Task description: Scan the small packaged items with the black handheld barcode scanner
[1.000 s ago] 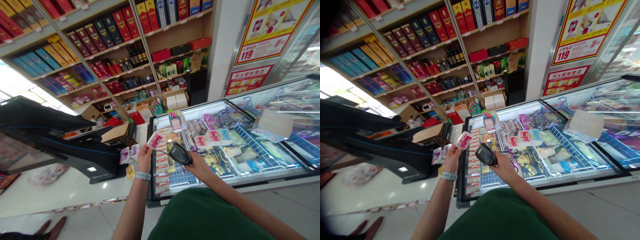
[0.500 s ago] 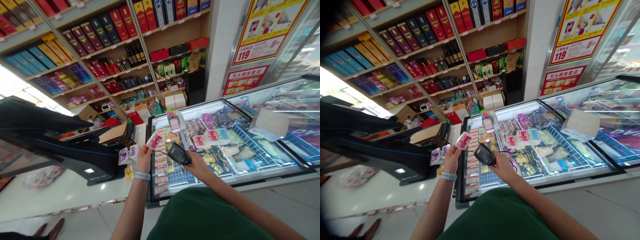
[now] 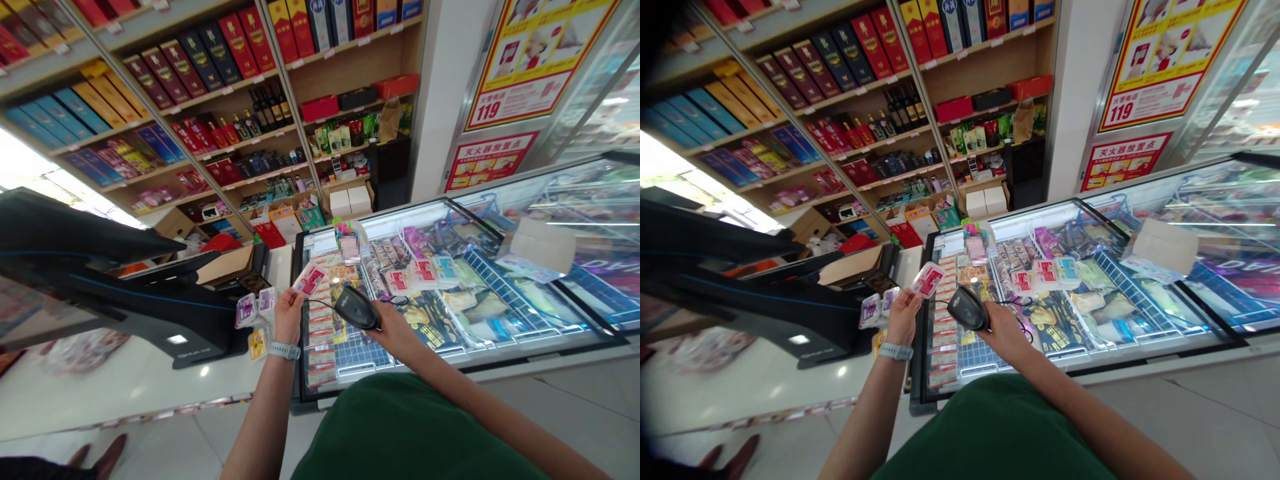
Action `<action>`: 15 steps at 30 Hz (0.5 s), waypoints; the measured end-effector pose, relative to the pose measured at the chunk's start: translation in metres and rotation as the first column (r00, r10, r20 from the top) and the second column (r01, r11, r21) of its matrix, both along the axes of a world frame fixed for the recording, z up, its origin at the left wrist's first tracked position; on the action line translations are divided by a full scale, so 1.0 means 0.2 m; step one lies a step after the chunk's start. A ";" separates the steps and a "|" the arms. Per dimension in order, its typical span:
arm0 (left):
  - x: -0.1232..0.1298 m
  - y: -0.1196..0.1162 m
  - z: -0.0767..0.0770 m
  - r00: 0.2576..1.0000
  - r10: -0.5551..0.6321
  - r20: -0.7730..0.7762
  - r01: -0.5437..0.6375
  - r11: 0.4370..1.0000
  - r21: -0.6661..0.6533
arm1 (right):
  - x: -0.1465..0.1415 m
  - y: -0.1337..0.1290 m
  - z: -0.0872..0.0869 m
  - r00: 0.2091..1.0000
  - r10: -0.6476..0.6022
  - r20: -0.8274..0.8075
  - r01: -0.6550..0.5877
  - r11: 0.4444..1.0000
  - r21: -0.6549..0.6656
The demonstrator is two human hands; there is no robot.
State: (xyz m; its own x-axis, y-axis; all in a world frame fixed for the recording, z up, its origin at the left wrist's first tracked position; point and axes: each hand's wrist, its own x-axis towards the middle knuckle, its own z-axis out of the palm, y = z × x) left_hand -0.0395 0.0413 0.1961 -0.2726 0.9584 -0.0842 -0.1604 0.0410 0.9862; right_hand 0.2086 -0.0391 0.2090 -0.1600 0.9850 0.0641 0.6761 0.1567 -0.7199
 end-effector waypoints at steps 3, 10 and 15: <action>0.00 0.00 -0.01 1.000 0.000 0.000 0.000 1.000 0.000 | 0.00 0.00 -0.01 1.000 0.000 -0.017 0.000 1.000 0.024; 0.02 0.01 -0.04 1.000 -0.015 0.013 0.015 1.000 -0.019 | 0.01 0.00 -0.01 0.999 -0.007 -0.035 0.008 0.999 0.043; 0.06 0.02 -0.08 0.993 -0.049 0.105 0.059 0.993 -0.099 | 0.03 -0.01 -0.02 0.998 -0.028 -0.050 0.030 0.998 0.054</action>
State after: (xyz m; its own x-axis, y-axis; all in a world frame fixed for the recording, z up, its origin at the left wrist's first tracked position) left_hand -0.0274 0.0452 0.1795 -0.2058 0.9566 -0.2065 -0.2550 0.1513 0.9550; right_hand 0.2142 -0.0408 0.2053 -0.1266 0.9840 0.1251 0.6447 0.1775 -0.7435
